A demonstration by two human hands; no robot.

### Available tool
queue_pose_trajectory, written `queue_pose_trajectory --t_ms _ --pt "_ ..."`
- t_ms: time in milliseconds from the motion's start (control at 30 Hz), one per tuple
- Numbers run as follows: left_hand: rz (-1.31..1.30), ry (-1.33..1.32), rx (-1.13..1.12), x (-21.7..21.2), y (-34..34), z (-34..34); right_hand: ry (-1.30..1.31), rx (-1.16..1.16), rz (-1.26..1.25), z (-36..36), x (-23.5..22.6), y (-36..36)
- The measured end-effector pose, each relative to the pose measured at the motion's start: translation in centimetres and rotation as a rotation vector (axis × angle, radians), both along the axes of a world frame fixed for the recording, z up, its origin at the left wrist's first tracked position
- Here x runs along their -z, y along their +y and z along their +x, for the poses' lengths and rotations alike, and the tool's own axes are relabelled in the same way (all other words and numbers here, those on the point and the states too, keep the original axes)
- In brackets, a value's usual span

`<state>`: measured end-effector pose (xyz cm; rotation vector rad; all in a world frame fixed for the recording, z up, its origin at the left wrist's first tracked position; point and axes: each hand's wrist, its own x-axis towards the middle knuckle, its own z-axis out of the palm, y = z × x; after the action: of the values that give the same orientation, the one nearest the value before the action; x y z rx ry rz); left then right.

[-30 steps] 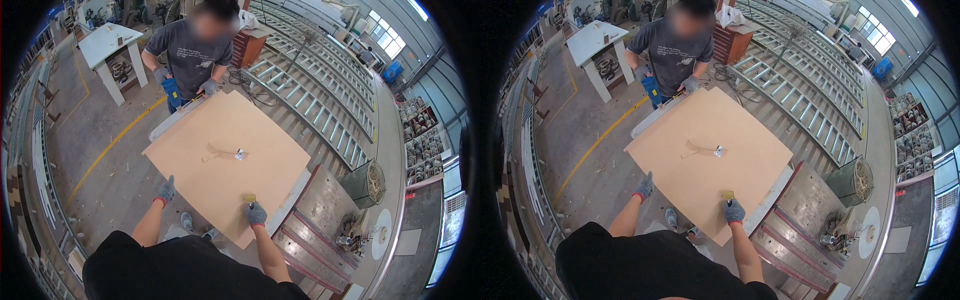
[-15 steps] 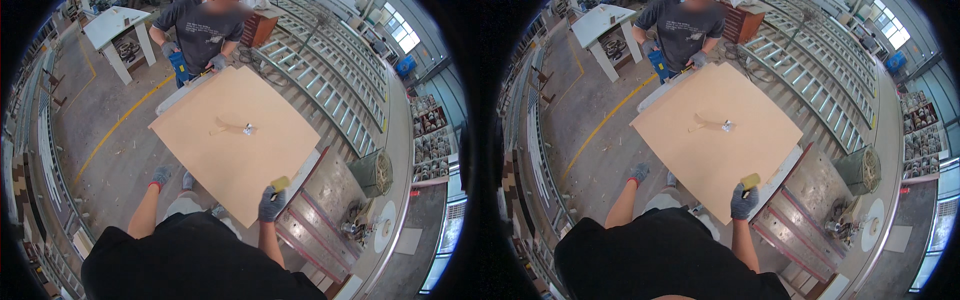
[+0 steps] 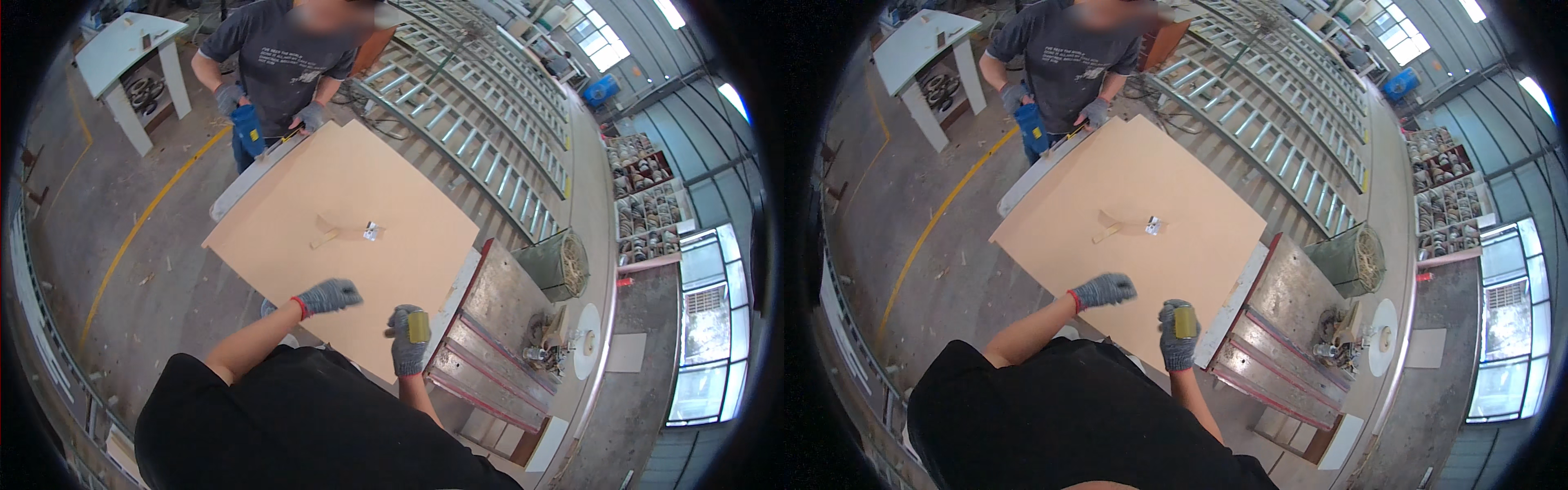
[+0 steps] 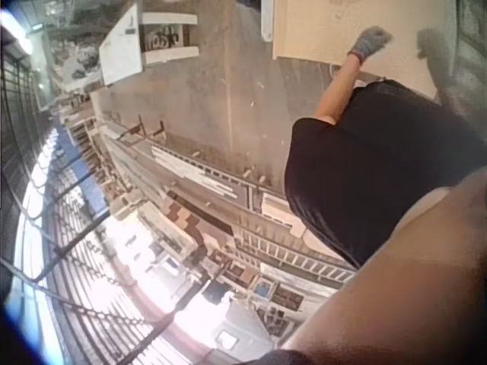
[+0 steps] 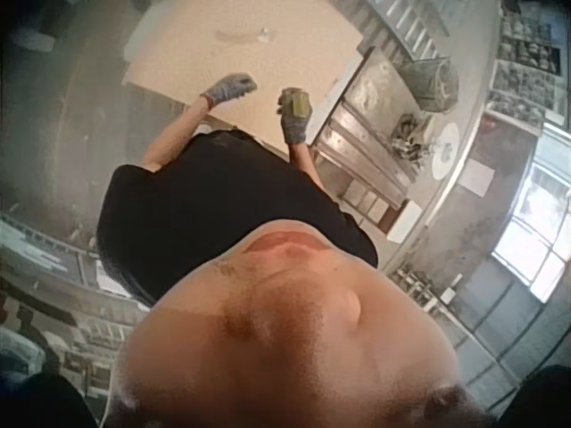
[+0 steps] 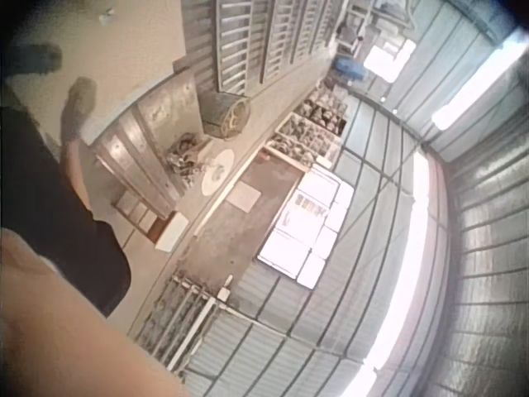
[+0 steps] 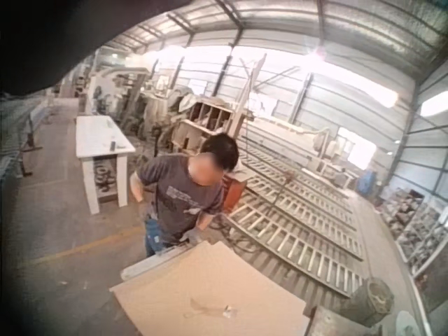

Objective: Applying glue or finishing material and brushing the surface of a wood panel on a factory workbench.

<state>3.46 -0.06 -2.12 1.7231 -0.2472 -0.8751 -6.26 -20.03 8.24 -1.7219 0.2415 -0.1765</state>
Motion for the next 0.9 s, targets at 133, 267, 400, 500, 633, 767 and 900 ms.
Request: queue_pose_trajectory --t_ms 133,267,400,500,633,767,900 --pt "-0.352 0.023 0.398 -0.1 -2.8 -1.3 -0.025 -0.054 -0.067 1.3 1.4 2.8" --pt "-0.534 0.248 0.394 -3.2 -0.8 0.1 0.079 0.047 0.103 2.7 0.4 5.9" --pt "-0.671 0.42 0.508 -4.4 0.8 1.9 0.133 0.11 0.178 3.4 0.5 7.2" --pt "-0.531 0.364 0.582 -5.3 1.9 3.0 0.218 0.084 0.166 3.9 1.6 7.7" --pt "-0.394 0.316 0.509 3.8 -0.3 2.0 0.254 0.014 0.035 4.6 1.0 9.5" --pt "-0.179 0.232 0.565 -4.1 1.8 5.6 0.258 0.074 -0.004 4.8 1.1 8.0" --pt "-0.077 -0.061 0.447 -4.3 -0.5 4.6 0.189 0.149 -0.097 4.0 0.7 5.4"
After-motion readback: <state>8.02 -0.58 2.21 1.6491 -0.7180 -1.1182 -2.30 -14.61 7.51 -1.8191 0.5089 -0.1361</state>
